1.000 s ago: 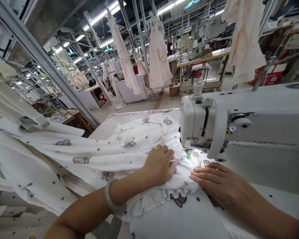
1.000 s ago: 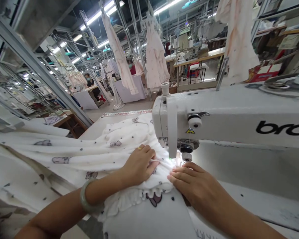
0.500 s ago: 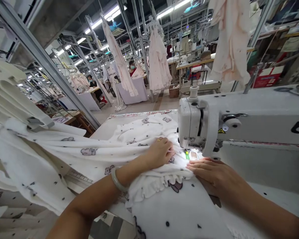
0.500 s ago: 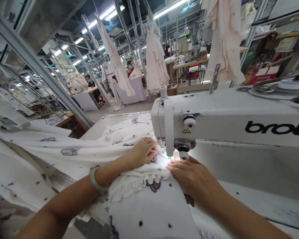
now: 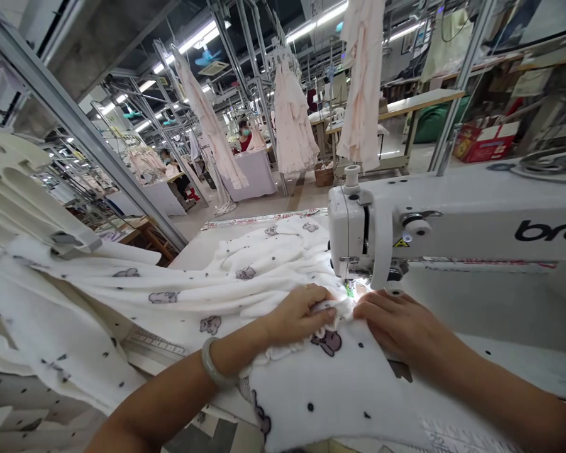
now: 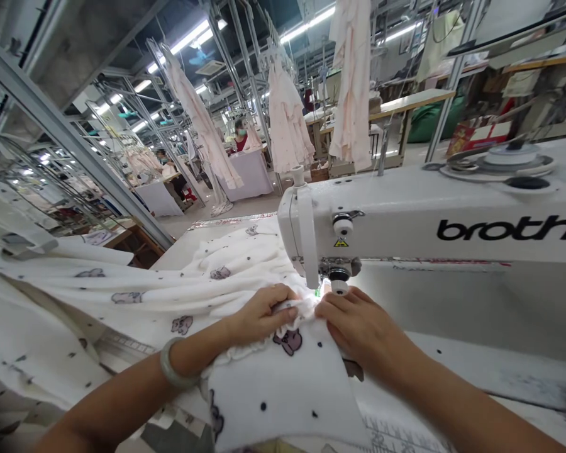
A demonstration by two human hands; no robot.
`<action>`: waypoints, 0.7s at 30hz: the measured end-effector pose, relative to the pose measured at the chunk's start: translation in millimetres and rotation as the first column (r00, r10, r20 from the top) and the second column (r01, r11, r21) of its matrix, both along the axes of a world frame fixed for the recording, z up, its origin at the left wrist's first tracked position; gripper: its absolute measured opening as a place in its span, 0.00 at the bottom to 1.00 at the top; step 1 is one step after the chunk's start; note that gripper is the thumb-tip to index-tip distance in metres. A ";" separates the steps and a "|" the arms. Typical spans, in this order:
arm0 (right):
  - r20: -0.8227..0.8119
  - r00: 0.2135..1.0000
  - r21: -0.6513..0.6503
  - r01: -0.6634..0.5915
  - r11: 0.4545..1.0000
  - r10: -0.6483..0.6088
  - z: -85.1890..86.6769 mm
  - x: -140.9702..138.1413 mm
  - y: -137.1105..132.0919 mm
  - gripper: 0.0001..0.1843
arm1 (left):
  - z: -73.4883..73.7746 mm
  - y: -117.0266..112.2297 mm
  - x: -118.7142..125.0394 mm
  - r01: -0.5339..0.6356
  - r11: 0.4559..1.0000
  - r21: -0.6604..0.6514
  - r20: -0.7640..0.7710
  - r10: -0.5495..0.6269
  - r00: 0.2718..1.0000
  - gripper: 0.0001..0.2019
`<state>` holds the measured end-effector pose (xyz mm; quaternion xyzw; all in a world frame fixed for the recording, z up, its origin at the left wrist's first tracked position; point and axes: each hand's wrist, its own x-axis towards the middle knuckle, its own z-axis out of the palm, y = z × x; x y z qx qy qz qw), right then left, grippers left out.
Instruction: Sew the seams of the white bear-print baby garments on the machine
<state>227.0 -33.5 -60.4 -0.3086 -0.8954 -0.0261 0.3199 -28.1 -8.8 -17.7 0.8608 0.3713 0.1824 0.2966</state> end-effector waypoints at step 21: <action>0.114 0.971 -0.199 -0.183 0.963 0.208 22.7 19.0 -6.8 0.16 | -2.0 -32.2 39.0 -0.246 0.959 0.142 -0.208 0.272 0.940 0.15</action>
